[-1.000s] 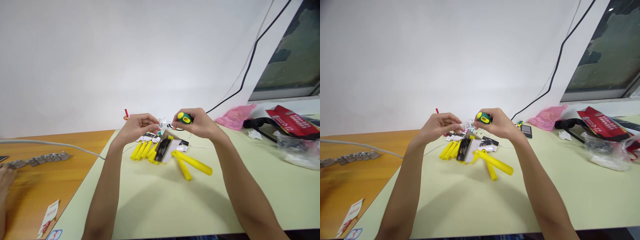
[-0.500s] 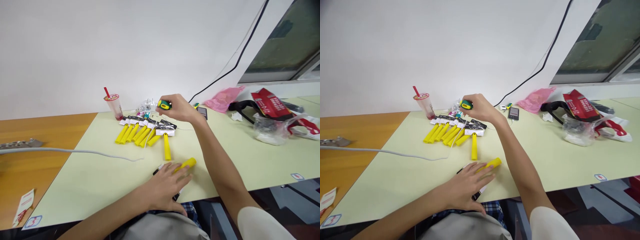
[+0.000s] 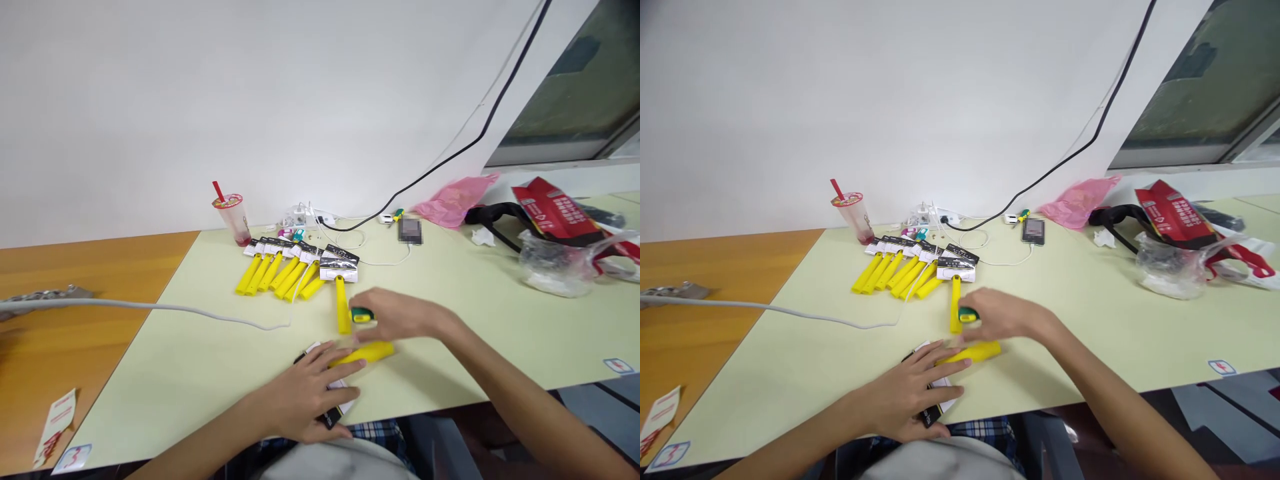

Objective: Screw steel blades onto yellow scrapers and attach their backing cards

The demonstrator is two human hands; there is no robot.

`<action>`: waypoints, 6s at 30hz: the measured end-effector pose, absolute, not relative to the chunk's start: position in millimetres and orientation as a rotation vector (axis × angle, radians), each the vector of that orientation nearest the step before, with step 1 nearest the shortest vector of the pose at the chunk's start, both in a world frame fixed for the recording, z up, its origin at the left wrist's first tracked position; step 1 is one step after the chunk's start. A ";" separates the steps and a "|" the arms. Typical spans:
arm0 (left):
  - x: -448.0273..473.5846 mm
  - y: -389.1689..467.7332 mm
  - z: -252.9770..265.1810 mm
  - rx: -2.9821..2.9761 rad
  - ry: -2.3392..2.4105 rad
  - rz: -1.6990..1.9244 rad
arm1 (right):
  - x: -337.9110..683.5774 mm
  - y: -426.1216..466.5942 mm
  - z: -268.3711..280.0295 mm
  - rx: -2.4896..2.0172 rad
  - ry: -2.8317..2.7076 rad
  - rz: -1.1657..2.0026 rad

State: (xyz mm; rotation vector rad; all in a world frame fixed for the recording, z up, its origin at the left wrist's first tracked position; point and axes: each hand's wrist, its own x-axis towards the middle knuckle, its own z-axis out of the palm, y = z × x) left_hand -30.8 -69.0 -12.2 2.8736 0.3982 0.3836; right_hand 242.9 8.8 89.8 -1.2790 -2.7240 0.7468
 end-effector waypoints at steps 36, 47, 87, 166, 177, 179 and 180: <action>19.3 -116.5 54.9 1.144 0.622 1.327 | 218.9 -163.5 4.4 -1.245 -1.745 -0.294; 33.5 -106.4 55.1 0.974 0.587 1.233 | 216.9 -154.3 7.5 -1.160 -1.724 -0.329; 11.5 -67.6 50.1 0.599 0.518 1.261 | 215.6 -175.8 8.4 -0.805 -1.077 1.715; 40.4 131.6 23.4 1.719 0.851 1.039 | 257.8 -29.9 7.9 -1.518 -1.635 1.281; -49.0 60.0 18.6 2.298 0.950 1.044 | 302.8 17.1 31.8 -1.363 -1.474 1.218; -62.7 56.0 12.9 2.354 0.965 1.021 | 316.4 41.8 42.1 -1.115 -1.072 1.285; -68.5 54.7 9.5 2.376 0.962 1.018 | 321.3 54.9 47.0 -1.054 -0.988 1.275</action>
